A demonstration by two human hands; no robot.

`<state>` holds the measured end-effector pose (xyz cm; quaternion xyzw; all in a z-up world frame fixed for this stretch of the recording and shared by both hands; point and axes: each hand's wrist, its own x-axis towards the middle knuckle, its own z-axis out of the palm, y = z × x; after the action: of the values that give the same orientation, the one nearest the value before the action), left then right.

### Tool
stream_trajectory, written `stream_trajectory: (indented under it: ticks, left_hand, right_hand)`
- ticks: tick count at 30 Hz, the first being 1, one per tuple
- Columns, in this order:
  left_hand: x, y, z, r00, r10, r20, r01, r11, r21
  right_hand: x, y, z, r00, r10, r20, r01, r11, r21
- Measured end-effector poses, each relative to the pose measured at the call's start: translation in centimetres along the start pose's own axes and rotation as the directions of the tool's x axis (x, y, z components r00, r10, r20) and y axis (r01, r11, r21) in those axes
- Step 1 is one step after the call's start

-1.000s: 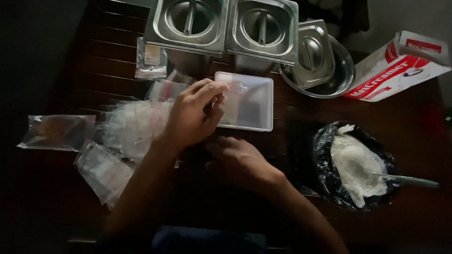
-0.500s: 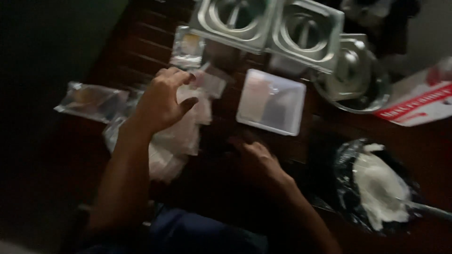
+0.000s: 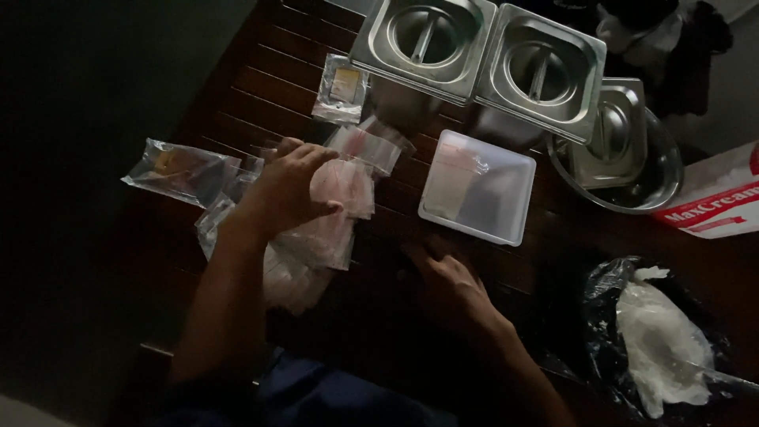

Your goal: The person scoops a white creamy substance from a black bag into small transparent plastic pouches using a spoon. They seal each pouch by hand and place it into a clear plastic container. The process is repeated multiple times.

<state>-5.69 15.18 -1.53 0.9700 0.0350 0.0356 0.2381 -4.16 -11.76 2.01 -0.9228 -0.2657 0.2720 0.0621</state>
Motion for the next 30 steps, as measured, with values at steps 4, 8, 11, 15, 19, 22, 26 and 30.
stream_trajectory:
  ticks: [4,8,11,15,19,22,26,30]
  left_hand:
    - [0.6,-0.3,0.4,0.998,0.060,0.009,-0.061,0.996,0.058]
    - [0.7,-0.5,0.6,0.994,0.108,0.013,-0.109,0.991,0.075]
    - [0.8,-0.5,0.7,0.992,0.126,-0.006,-0.125,0.990,0.058]
    - [0.6,-0.2,0.4,0.986,0.163,-0.036,-0.162,0.986,0.030]
    - [0.6,-0.3,0.4,0.983,0.175,-0.059,-0.174,0.985,0.017]
    - [0.2,0.4,-0.2,0.963,0.249,-0.100,-0.248,0.968,0.025]
    - [0.0,1.8,-0.8,0.927,0.327,-0.181,-0.343,0.938,-0.059]
    - [-0.6,4.8,-1.9,0.883,0.407,-0.235,-0.455,0.865,-0.211]
  right_hand:
    - [-0.6,-0.2,-0.1,0.999,-0.026,-0.021,0.026,0.999,-0.019]
    - [-1.0,-0.2,-0.1,0.996,-0.065,-0.058,0.063,0.997,-0.045]
    - [-1.1,-0.2,-0.1,0.992,-0.095,-0.085,0.090,0.994,-0.065]
    - [-1.0,-0.3,0.1,0.982,-0.137,-0.131,0.126,0.988,-0.093]
    - [-0.1,0.7,0.6,0.978,-0.178,-0.111,0.157,0.972,-0.172]
    - [0.3,1.1,0.8,0.989,0.021,0.146,-0.017,0.999,-0.029]
    - [0.5,3.4,2.2,0.903,-0.358,-0.237,0.314,0.927,-0.205]
    - [1.5,5.0,4.6,0.623,-0.383,-0.682,0.485,0.873,-0.047]
